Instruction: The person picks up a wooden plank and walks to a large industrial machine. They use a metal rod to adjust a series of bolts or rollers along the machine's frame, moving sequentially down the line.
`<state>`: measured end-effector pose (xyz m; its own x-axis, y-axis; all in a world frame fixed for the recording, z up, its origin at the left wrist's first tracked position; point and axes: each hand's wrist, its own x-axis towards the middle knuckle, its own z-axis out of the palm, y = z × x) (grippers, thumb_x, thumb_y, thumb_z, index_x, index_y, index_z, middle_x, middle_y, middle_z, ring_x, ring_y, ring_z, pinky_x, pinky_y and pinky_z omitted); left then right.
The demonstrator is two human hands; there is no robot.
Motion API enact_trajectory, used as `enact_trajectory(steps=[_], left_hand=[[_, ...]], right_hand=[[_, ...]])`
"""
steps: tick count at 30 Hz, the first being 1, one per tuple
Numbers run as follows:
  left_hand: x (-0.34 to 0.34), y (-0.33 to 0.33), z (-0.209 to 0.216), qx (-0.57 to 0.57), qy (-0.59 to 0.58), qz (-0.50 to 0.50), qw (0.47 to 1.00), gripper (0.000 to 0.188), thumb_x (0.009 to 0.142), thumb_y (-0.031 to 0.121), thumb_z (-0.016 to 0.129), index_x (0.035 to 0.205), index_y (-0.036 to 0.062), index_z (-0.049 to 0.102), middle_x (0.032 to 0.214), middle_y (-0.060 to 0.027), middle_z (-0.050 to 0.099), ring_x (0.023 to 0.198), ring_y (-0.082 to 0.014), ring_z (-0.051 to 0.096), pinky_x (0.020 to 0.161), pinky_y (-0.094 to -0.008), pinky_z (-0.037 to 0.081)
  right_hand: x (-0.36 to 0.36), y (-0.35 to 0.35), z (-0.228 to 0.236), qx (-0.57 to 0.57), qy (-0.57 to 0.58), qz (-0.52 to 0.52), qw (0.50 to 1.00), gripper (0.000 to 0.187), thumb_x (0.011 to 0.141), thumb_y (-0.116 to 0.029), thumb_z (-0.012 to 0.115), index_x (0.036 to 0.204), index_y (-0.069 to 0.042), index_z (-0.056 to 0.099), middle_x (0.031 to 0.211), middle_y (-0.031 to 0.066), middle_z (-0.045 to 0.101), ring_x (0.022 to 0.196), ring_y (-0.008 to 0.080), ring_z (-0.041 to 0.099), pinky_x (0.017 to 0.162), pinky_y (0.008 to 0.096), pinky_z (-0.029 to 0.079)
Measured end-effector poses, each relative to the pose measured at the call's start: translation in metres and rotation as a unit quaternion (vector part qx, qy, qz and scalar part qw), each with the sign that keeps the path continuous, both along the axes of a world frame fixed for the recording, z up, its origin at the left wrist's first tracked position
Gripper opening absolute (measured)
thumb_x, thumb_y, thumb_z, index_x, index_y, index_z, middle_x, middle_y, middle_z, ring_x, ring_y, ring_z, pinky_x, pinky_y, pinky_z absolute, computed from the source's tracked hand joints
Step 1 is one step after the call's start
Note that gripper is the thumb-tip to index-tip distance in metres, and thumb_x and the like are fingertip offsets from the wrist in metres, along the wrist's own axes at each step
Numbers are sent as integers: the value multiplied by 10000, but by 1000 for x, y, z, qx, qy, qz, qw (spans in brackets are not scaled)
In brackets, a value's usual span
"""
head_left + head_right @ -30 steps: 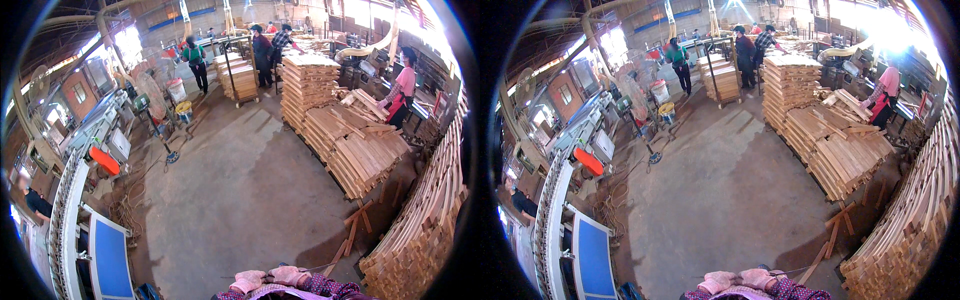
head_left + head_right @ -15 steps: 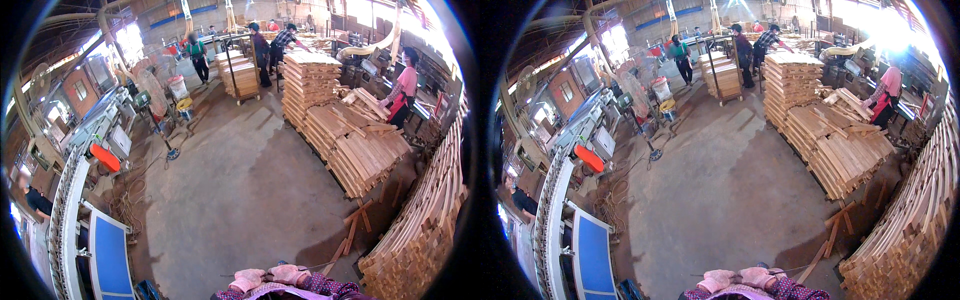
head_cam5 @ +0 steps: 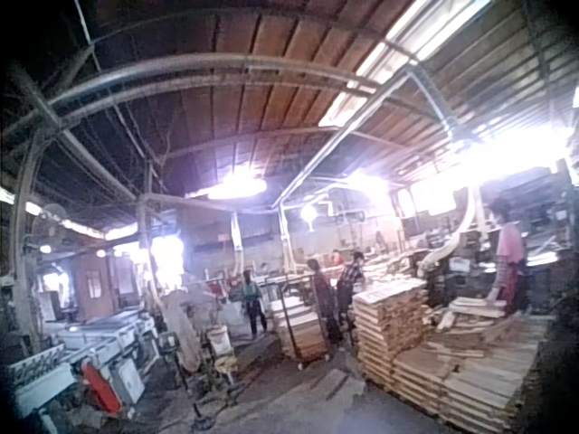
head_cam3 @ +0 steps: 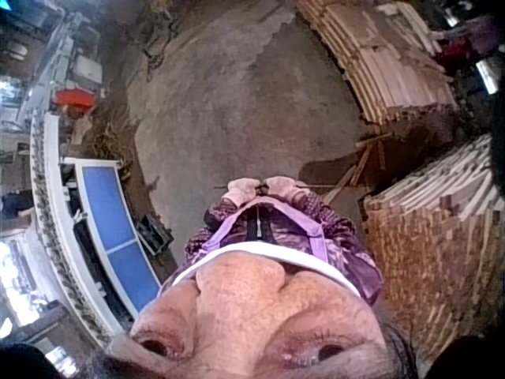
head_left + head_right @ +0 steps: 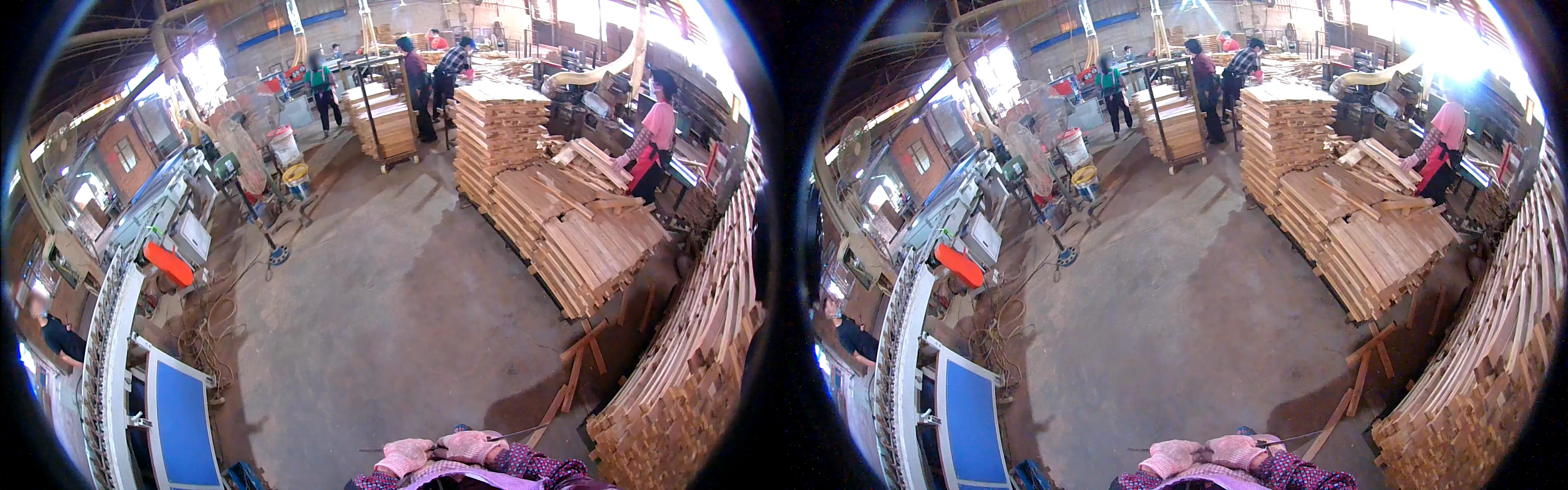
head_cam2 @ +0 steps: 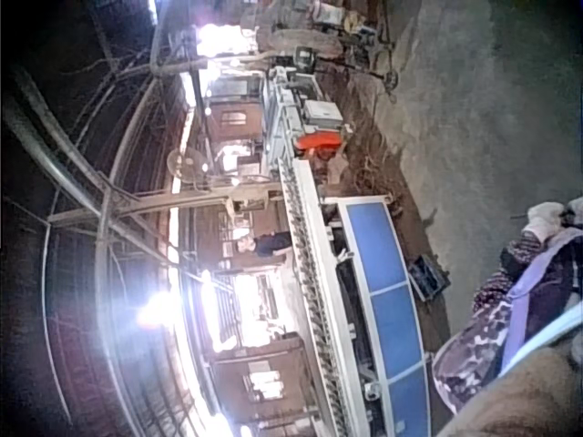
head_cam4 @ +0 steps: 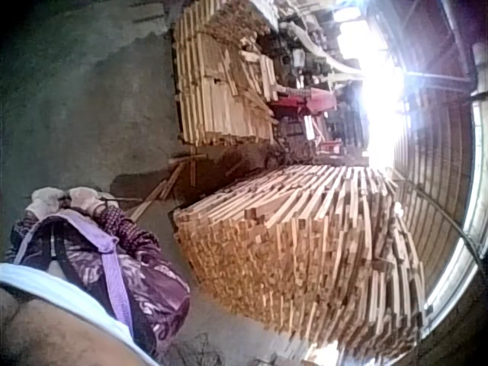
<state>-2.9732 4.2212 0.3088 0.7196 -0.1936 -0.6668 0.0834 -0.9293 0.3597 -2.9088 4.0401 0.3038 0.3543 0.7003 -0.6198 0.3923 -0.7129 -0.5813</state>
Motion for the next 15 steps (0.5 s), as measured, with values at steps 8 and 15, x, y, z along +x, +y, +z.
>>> enact_trajectory(steps=[8, 15], left_hand=[[-1, 1, -5, 3, 6, 8, 1000, 396, 870, 496, 567, 1130, 207, 642, 1148, -73, 681, 1117, -329, 617, 887, -482, 488], [-2, 1, -9, -5, -8, 13, 1000, 376, 868, 474, 578, 1132, 216, 650, 1146, -80, 682, 1113, -332, 619, 888, -480, 491]], right_hand=[[0, 3, -1, -8, -13, -7, 1000, 433, 925, -488, 485, 1138, -146, 644, 1050, 157, 684, 1031, 351, 628, 893, 455, 487], [-1, 0, 2, 9, -15, -6, 1000, 407, 924, -478, 495, 1101, -145, 648, 1039, 155, 684, 999, 343, 632, 874, 453, 496]])
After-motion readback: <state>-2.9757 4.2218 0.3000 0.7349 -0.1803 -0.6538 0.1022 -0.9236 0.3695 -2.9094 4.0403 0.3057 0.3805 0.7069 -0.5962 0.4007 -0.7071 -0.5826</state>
